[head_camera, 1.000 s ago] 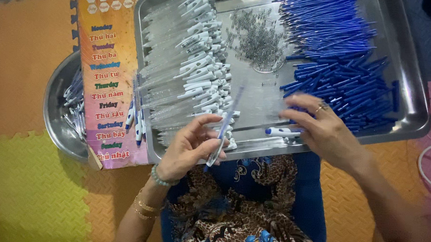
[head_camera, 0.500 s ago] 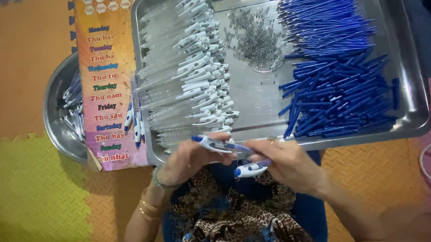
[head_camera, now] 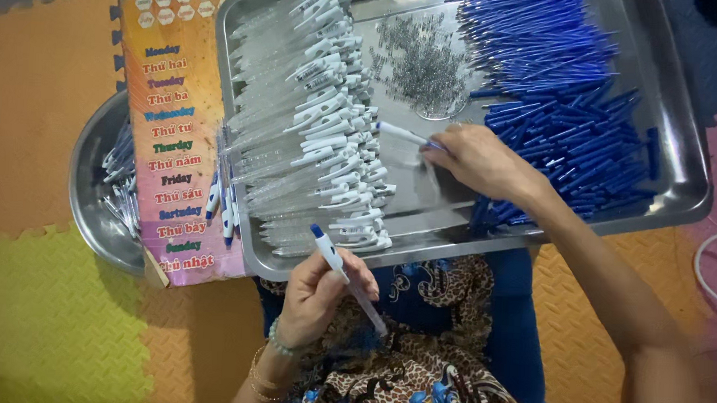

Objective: The person assembles ballpoint pens by inserting blue ink cartridges into clear plastic pen bodies. They pick up a pen body and a cartridge, insert the cartridge, and place the completed pen on a metal tray.

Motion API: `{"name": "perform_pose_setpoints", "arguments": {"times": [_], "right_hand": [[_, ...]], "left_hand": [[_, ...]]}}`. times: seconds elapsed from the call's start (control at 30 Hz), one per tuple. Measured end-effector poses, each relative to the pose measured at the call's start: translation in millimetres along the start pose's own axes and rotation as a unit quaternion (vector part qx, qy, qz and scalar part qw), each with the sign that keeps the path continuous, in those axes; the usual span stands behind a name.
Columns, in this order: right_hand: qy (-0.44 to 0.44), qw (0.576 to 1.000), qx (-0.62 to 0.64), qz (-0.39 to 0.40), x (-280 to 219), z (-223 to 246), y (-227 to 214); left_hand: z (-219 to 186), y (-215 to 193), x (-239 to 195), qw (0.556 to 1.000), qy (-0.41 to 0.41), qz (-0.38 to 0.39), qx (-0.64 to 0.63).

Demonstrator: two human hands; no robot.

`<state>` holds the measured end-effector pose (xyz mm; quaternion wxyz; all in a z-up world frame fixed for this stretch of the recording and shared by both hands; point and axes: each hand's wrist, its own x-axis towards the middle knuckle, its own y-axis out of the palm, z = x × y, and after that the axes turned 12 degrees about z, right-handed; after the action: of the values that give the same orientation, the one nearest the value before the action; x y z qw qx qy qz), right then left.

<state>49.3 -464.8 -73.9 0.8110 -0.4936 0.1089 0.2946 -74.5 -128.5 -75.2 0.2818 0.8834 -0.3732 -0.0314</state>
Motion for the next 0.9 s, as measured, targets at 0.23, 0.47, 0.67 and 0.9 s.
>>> {"name": "perform_pose_setpoints", "arguments": {"times": [0.23,0.47,0.67,0.9], "right_hand": [[-0.012,0.999,-0.009,-0.049,45.8,-14.0,-16.4],[0.054,0.993,0.085,-0.056,47.6,2.9,-49.1],[-0.171,0.925,0.240,-0.241,-29.7,1.5,-38.2],[-0.258,0.813,0.453,-0.260,-87.9,59.4,63.0]], "left_hand": [[-1.2,8.7,-6.6,0.997,-0.010,-0.011,-0.073],[-0.8,6.6,-5.2,0.998,-0.065,0.002,-0.008],[10.8,-3.9,2.3,0.990,-0.118,-0.024,-0.071],[33.3,10.5,15.6,0.977,-0.103,-0.099,-0.160]]}}
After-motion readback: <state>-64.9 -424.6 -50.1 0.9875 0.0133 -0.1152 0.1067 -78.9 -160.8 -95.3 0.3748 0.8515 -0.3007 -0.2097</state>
